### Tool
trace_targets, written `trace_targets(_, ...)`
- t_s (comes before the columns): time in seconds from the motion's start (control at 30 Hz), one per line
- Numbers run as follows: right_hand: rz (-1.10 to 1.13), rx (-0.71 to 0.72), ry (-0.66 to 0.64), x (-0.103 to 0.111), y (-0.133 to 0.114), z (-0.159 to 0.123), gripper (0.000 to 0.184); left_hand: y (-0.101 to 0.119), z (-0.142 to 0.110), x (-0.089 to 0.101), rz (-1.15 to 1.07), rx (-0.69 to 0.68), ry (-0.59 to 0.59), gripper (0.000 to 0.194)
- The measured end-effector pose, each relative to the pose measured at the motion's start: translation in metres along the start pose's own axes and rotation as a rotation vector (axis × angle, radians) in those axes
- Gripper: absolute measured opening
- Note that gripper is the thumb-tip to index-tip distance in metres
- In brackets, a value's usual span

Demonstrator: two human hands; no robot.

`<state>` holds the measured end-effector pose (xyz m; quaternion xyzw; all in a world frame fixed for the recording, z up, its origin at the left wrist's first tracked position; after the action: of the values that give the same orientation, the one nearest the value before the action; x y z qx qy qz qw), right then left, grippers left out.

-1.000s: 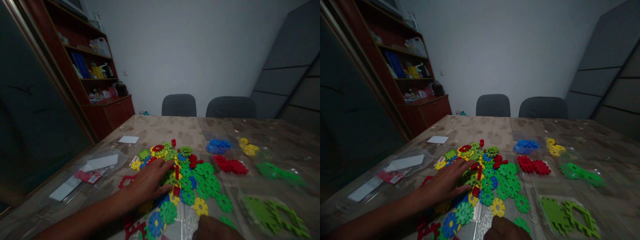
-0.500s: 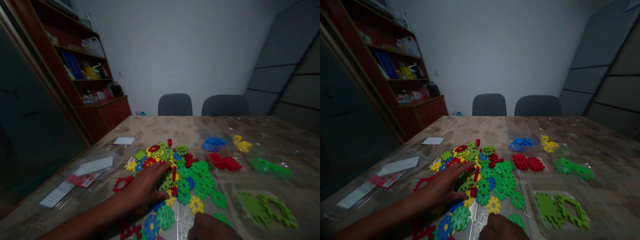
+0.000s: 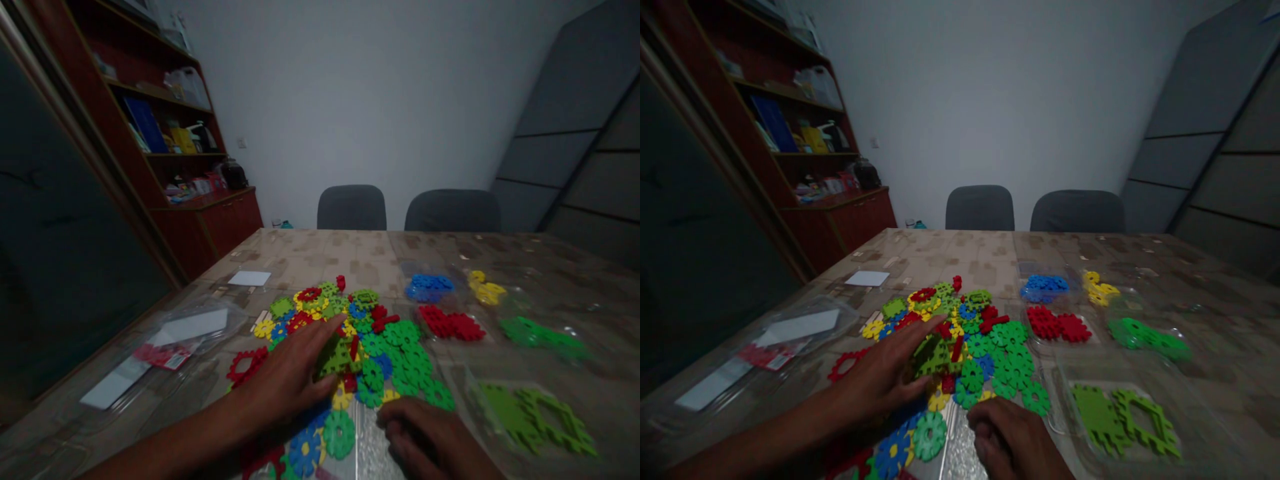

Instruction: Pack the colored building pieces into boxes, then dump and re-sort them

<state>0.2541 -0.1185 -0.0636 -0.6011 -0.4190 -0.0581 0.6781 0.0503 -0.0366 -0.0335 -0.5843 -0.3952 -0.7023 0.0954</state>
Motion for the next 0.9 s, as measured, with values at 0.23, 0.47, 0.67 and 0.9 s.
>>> trace_targets(0.23, 0.252, -0.039, 0.058, 0.0, 0.004, 0.003, 0.023, 0.007, -0.011, 0.009, 0.058, -0.066, 0.066, 0.083)
trace_targets(0.47, 0.876, -0.11, 0.157, -0.019, 0.013, 0.014, 0.049, 0.038, -0.016, -0.008, -0.134, -0.249, -0.055, 0.095)
trace_targets(0.67, 0.865, -0.042, 0.182, -0.028, 0.013, 0.021, 0.044, 0.055, -0.013, -0.014, -0.185, -0.395, -0.017, 0.099)
trace_targets(0.9, 0.481, -0.106, 0.195, 0.023, -0.009, 0.0, 0.026, 0.054, -0.02, 0.0, -0.061, -0.4, 0.029, 0.094)
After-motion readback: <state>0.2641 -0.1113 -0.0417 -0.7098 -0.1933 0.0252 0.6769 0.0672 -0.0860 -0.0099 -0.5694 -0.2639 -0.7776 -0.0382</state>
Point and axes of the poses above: each hand's wrist, its own z-axis towards the middle knuckle, its own x-axis out of the back of the hand, y = z × x, the point moved 5 cm from there along z, towards the middle knuckle, and after that the axes turned 10 degrees about -y, right-handed, at the moved point
